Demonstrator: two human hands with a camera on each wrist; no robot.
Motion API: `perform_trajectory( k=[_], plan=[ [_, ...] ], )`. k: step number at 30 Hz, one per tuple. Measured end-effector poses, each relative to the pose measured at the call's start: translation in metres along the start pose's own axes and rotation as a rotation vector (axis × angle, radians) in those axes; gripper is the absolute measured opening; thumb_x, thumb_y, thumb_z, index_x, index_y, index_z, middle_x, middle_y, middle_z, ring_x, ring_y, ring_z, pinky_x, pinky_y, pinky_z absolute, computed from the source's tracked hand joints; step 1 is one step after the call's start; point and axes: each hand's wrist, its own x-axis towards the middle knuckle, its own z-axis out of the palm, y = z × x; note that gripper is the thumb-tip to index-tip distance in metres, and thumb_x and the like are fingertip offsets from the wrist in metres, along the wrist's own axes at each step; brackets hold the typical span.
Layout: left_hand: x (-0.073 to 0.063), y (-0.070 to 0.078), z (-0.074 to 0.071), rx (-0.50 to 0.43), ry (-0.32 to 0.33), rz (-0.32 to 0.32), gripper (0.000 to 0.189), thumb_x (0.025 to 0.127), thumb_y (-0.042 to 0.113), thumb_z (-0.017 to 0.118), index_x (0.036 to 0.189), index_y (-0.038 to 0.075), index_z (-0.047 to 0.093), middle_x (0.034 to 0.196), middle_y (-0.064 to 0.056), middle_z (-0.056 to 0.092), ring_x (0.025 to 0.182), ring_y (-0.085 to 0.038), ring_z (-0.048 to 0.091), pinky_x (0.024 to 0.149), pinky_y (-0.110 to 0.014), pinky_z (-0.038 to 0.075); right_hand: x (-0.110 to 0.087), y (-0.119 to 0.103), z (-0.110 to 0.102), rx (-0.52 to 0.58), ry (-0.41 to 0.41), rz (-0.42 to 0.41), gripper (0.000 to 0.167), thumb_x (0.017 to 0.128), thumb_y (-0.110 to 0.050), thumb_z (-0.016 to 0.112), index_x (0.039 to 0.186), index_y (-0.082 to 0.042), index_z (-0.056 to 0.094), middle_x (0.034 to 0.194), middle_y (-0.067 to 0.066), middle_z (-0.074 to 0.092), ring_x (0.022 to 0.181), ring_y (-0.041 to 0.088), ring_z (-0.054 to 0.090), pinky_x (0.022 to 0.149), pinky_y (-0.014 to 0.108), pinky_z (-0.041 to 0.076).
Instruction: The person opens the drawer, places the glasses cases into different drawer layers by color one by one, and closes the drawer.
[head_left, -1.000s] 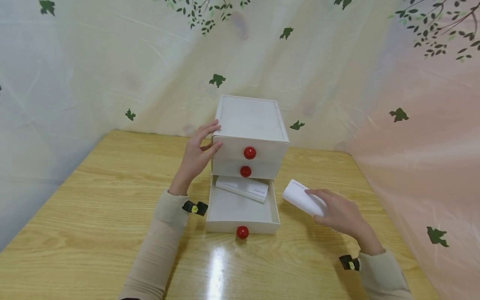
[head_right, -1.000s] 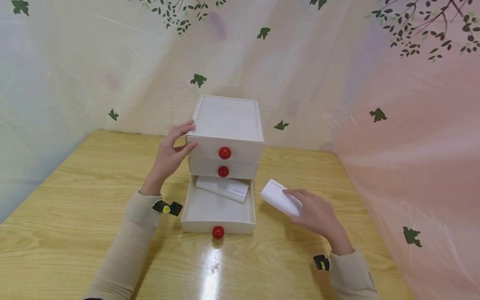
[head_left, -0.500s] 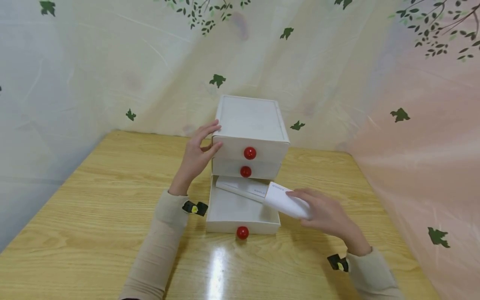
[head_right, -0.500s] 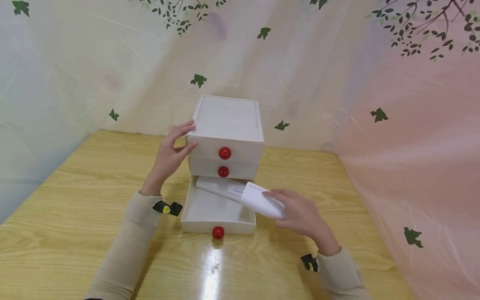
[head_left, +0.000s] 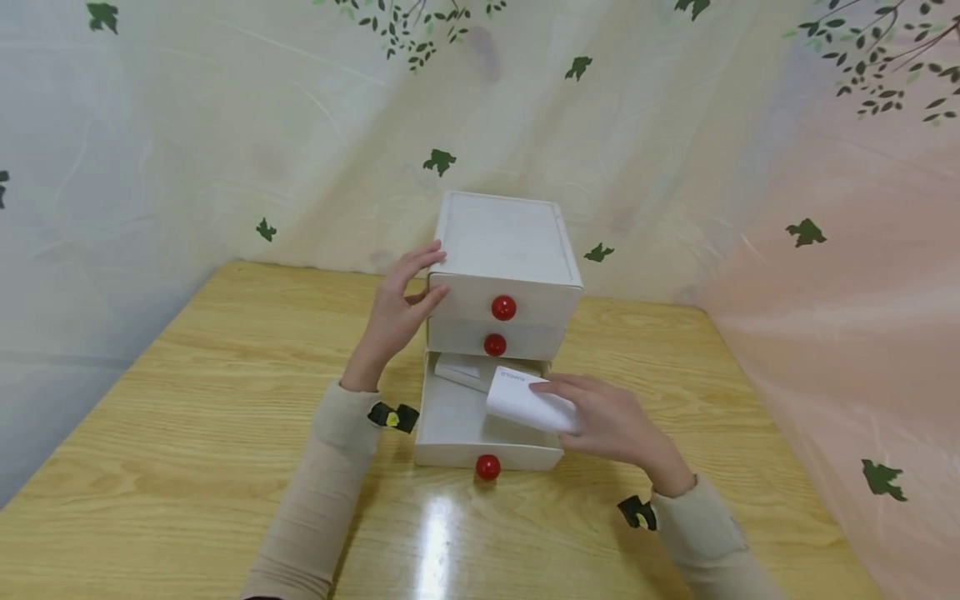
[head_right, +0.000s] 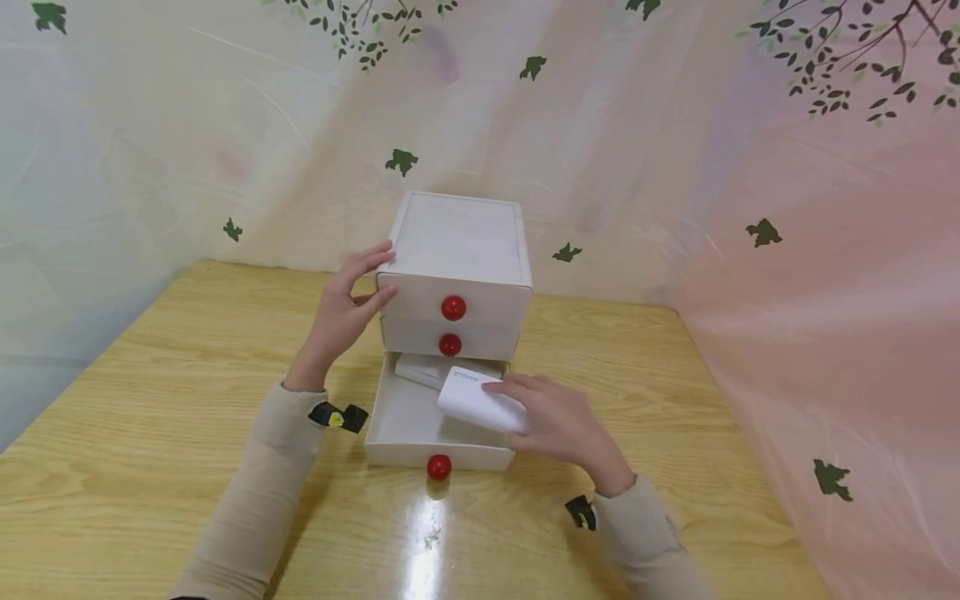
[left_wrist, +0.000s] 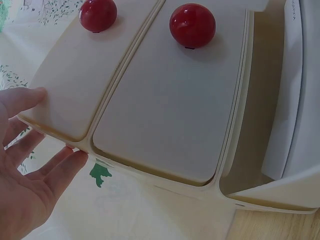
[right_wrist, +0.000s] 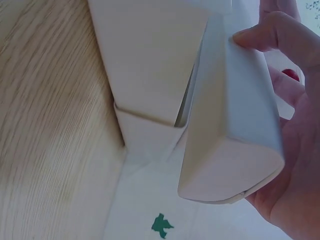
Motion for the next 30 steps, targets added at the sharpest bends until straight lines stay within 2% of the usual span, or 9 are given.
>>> perform_trajectory(
  k=[9,15,19,24,30],
  plan=[
    [0.0,0.0,0.001,0.013,-0.006,0.0,0.041,0.091,0.006,0.066,0.131,0.001,0.057,0.147,-0.012,0.048,0.13,-0.029,0.05,0.088,-0.047,0.055,0.021,-0.018,0.008,0.004,-0.024,-0.068,0.062,0.071,-0.028,0.075,0.131,-0.027,0.06,0.133,0.004,0.062,0.103,0.024,0.064,0.058,0.024,0.048],
    [0.0,0.0,0.0,0.014,-0.007,-0.013,0.042,0.091,0.007,0.066,0.131,0.002,0.057,0.148,-0.011,0.047,0.131,-0.028,0.05,0.089,-0.047,0.055,0.034,-0.031,0.014,-0.016,-0.067,-0.103,0.059,0.075,-0.029,0.074,0.132,-0.025,0.059,0.135,0.006,0.06,0.115,0.029,0.062,0.056,0.021,0.046],
    [0.0,-0.001,0.001,0.016,-0.007,-0.012,0.042,0.091,0.007,0.066,0.131,0.002,0.057,0.148,-0.011,0.047,0.13,-0.028,0.05,0.089,-0.046,0.055,0.04,-0.037,0.017,-0.007,-0.09,-0.095,0.058,0.077,-0.029,0.073,0.133,-0.026,0.059,0.137,0.007,0.059,0.12,0.032,0.059,0.06,0.026,0.05],
    [0.0,0.0,0.001,0.008,-0.006,-0.003,0.042,0.09,0.007,0.067,0.131,0.001,0.057,0.148,-0.011,0.047,0.13,-0.029,0.05,0.089,-0.047,0.055,0.047,-0.043,0.019,-0.006,-0.101,-0.107,0.057,0.078,-0.028,0.075,0.133,-0.026,0.059,0.134,0.005,0.061,0.117,0.03,0.061,0.063,0.03,0.052],
    [0.001,0.001,0.0,0.016,-0.009,-0.007,0.042,0.09,0.007,0.067,0.131,0.001,0.057,0.148,-0.012,0.047,0.131,-0.029,0.05,0.09,-0.048,0.055,0.053,-0.045,0.022,0.041,-0.131,-0.132,0.057,0.079,-0.027,0.078,0.132,-0.019,0.06,0.131,0.006,0.063,0.112,0.025,0.063,0.078,0.038,0.056]
  ],
)
